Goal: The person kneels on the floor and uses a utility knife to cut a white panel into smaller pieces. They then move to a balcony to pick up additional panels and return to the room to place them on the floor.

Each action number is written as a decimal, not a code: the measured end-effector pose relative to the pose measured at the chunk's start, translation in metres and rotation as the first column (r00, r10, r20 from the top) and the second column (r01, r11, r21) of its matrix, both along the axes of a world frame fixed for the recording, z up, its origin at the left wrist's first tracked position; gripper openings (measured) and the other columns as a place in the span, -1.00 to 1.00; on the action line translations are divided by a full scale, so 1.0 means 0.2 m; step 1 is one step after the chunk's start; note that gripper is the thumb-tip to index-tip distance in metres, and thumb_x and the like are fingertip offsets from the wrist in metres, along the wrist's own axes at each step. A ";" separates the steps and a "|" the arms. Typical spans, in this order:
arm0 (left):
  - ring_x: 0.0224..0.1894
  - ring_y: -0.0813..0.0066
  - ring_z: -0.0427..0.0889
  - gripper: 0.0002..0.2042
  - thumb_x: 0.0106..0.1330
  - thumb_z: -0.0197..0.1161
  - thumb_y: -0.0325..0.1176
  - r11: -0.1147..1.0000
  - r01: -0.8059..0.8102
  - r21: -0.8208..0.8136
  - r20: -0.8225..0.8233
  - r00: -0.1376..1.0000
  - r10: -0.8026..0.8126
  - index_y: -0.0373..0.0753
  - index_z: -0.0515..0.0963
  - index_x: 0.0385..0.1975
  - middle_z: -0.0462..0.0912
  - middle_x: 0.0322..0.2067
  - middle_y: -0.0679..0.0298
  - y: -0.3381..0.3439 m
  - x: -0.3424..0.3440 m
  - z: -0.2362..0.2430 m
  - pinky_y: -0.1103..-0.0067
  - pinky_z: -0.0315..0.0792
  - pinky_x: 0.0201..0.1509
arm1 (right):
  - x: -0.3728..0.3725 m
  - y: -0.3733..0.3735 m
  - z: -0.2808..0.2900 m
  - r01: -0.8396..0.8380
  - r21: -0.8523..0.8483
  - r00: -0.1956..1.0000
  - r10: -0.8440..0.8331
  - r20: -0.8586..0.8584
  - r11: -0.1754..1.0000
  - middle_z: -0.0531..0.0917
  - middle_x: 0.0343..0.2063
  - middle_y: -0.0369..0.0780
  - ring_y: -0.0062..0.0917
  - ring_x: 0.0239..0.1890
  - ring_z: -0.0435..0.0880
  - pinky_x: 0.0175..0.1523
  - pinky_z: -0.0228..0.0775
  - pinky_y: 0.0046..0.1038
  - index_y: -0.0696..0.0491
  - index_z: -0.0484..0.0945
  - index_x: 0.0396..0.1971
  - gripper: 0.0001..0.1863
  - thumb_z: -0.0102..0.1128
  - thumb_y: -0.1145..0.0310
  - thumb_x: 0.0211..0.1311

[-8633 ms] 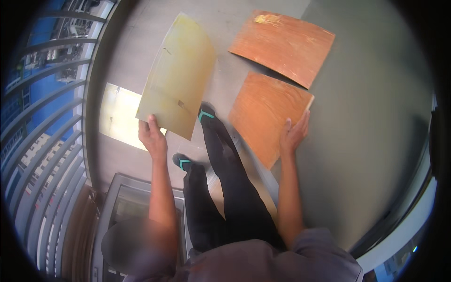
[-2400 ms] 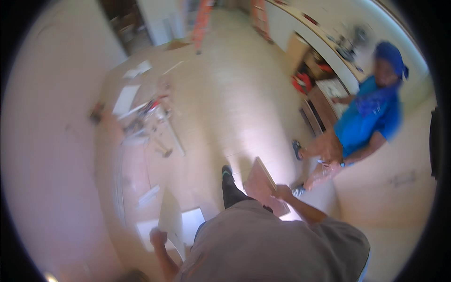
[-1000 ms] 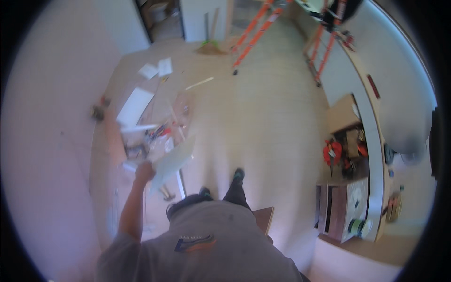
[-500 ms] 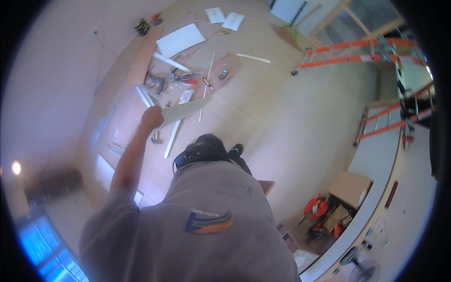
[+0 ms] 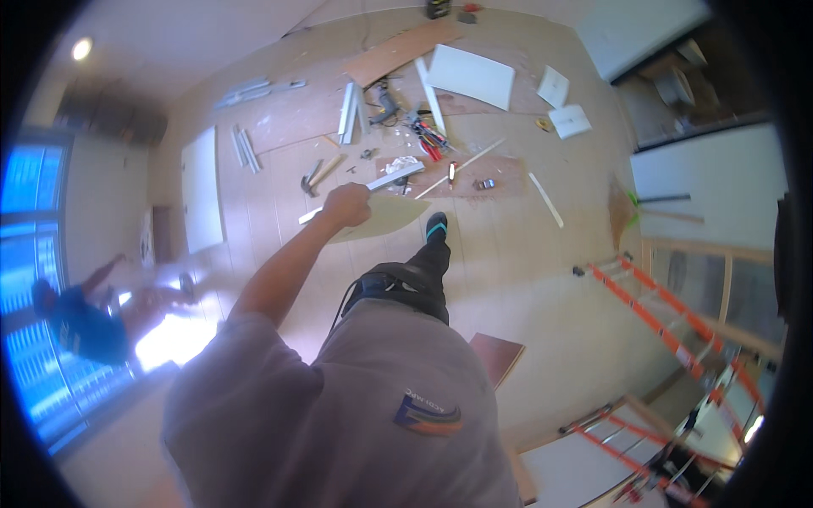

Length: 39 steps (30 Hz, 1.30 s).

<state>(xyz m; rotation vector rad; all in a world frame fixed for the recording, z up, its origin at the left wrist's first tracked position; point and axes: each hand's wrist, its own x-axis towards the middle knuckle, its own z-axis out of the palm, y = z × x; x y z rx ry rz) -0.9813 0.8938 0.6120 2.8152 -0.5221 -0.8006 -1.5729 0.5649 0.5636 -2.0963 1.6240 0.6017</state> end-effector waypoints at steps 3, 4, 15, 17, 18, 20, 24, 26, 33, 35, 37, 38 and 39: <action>-0.14 -0.14 0.70 -0.78 0.06 0.16 -0.38 1.000 0.006 -0.008 -0.053 0.999 -0.007 -0.31 0.66 -0.34 0.71 -0.27 -0.10 -0.17 0.06 -0.05 0.10 0.56 0.00 | 0.21 -0.37 0.09 -0.119 0.018 0.992 0.118 0.053 0.993 0.70 -0.25 0.17 0.15 -0.13 0.69 -0.10 0.51 0.05 0.21 0.57 -0.23 -0.61 0.31 0.20 0.08; -0.14 -0.13 0.70 -0.78 0.06 0.16 -0.38 0.999 -0.037 -0.016 -0.074 0.997 0.036 -0.30 0.67 -0.34 0.71 -0.27 -0.09 -0.20 0.07 -0.08 0.10 0.56 0.00 | 0.30 -0.49 0.09 -0.157 0.031 0.985 0.155 0.073 0.987 0.70 -0.25 0.17 0.15 -0.14 0.69 -0.10 0.51 0.05 0.21 0.57 -0.23 -0.62 0.31 0.21 0.08; -0.15 -0.12 0.70 -0.81 0.05 0.19 -0.48 0.960 -0.274 -0.047 -0.218 0.941 0.258 -0.26 0.68 -0.34 0.72 -0.30 -0.06 -0.19 -0.10 0.03 0.10 0.55 -0.03 | 1.26 -1.43 -0.04 -0.561 0.134 0.822 0.531 0.207 0.817 0.70 -0.28 0.14 0.13 -0.16 0.70 -0.09 0.50 0.01 0.25 0.56 -0.18 -0.64 0.31 0.35 0.05; -0.17 -0.13 0.70 -0.80 0.05 0.18 -0.49 0.942 -0.333 -0.041 -0.198 0.927 0.319 -0.26 0.68 -0.34 0.71 -0.30 -0.07 -0.17 -0.22 0.03 0.11 0.56 -0.04 | 1.48 -1.53 -0.06 -0.655 0.146 0.753 0.626 0.202 0.742 0.70 -0.29 0.13 0.12 -0.17 0.71 -0.10 0.50 0.00 0.25 0.56 -0.19 -0.64 0.32 0.34 0.04; -0.17 -0.13 0.70 -0.79 0.05 0.18 -0.49 0.926 -0.376 -0.035 -0.180 0.914 0.364 -0.26 0.68 -0.33 0.71 -0.31 -0.07 -0.17 -0.26 0.07 0.11 0.56 -0.04 | 1.59 -1.58 -0.08 -0.692 0.125 0.717 0.659 0.228 0.711 0.71 -0.29 0.12 0.11 -0.18 0.71 -0.11 0.50 0.00 0.25 0.56 -0.20 -0.64 0.32 0.34 0.04; -0.17 -0.13 0.70 -0.79 0.04 0.17 -0.49 0.886 -0.463 -0.021 -0.166 0.876 0.453 -0.26 0.69 -0.33 0.71 -0.31 -0.07 -0.19 -0.41 0.12 0.11 0.56 -0.04 | 1.73 -1.68 -0.10 -0.742 0.065 0.651 0.692 0.312 0.668 0.71 -0.32 0.10 0.10 -0.21 0.71 -0.13 0.50 -0.01 0.25 0.56 -0.23 -0.65 0.33 0.33 0.03; -0.16 -0.12 0.70 -0.77 0.04 0.17 -0.46 0.767 -0.641 0.006 -0.139 0.759 0.636 -0.25 0.70 -0.32 0.72 -0.34 -0.05 -0.27 -0.85 0.17 0.10 0.56 -0.06 | 1.99 -1.88 -0.15 -0.836 0.008 0.515 0.779 0.358 0.549 0.68 -0.44 0.06 0.08 -0.33 0.67 -0.18 0.49 -0.06 0.23 0.55 -0.30 -0.66 0.36 0.30 0.01; -0.16 -0.12 0.70 -0.77 0.04 0.16 -0.44 0.694 -0.718 0.060 -0.136 0.683 0.718 -0.26 0.69 -0.32 0.72 -0.33 -0.06 -0.35 -1.05 0.22 0.10 0.56 -0.06 | 2.09 -1.93 -0.13 -0.900 -0.019 0.403 0.845 0.353 0.436 0.65 -0.48 0.05 0.05 -0.38 0.65 -0.20 0.48 -0.09 0.24 0.54 -0.32 -0.65 0.38 0.29 0.00; -0.10 -0.08 0.72 -0.75 0.10 0.15 -0.43 0.318 -0.923 0.218 -0.085 0.307 0.948 -0.26 0.71 -0.27 0.73 -0.22 -0.08 -0.66 -1.86 0.24 0.15 0.58 0.00 | 2.31 -2.04 -0.05 -0.957 0.018 0.261 0.828 0.497 0.291 0.70 -0.38 0.06 -0.02 -0.29 0.71 -0.15 0.49 -0.08 0.25 0.59 -0.28 -0.63 0.39 0.28 0.00; -0.08 -0.06 0.73 -0.75 0.14 0.15 -0.43 0.209 -0.948 0.241 -0.039 0.206 0.978 -0.27 0.71 -0.24 0.74 -0.19 -0.07 -0.71 -1.99 0.19 0.17 0.59 0.02 | 2.36 -2.08 -0.11 -0.960 0.007 0.238 0.803 0.546 0.280 0.73 -0.32 0.07 -0.02 -0.24 0.72 -0.12 0.50 -0.08 0.24 0.62 -0.21 -0.59 0.40 0.24 0.03; -0.08 -0.07 0.73 -0.74 0.15 0.15 -0.42 0.108 -0.957 0.269 0.001 0.112 0.994 -0.28 0.72 -0.22 0.74 -0.17 -0.07 -0.75 -2.11 0.14 0.16 0.59 0.04 | 2.35 -2.19 -0.25 -0.959 -0.019 0.189 0.694 0.694 0.281 0.74 -0.25 0.08 -0.01 -0.20 0.73 -0.08 0.51 -0.09 0.24 0.65 -0.15 -0.52 0.42 0.14 0.09; -0.09 -0.08 0.73 -0.74 0.16 0.16 -0.42 0.073 -0.962 0.265 0.041 0.087 0.995 -0.29 0.71 -0.22 0.74 -0.18 -0.07 -0.75 -2.21 0.07 0.16 0.59 0.02 | 2.34 -2.26 -0.29 -0.961 -0.019 0.192 0.713 0.675 0.276 0.75 -0.24 0.07 -0.01 -0.19 0.73 -0.08 0.51 -0.08 0.23 0.66 -0.15 -0.50 0.41 0.09 0.10; -0.11 -0.10 0.73 -0.74 0.17 0.17 -0.41 0.046 -0.965 0.259 0.079 0.068 0.995 -0.31 0.71 -0.22 0.74 -0.19 -0.07 -0.74 -2.31 0.01 0.16 0.60 0.00 | 2.39 -2.23 -0.40 -0.963 -0.017 0.206 0.778 0.594 0.268 0.75 -0.23 0.06 -0.01 -0.18 0.73 -0.08 0.52 -0.08 0.22 0.66 -0.16 -0.48 0.40 0.04 0.11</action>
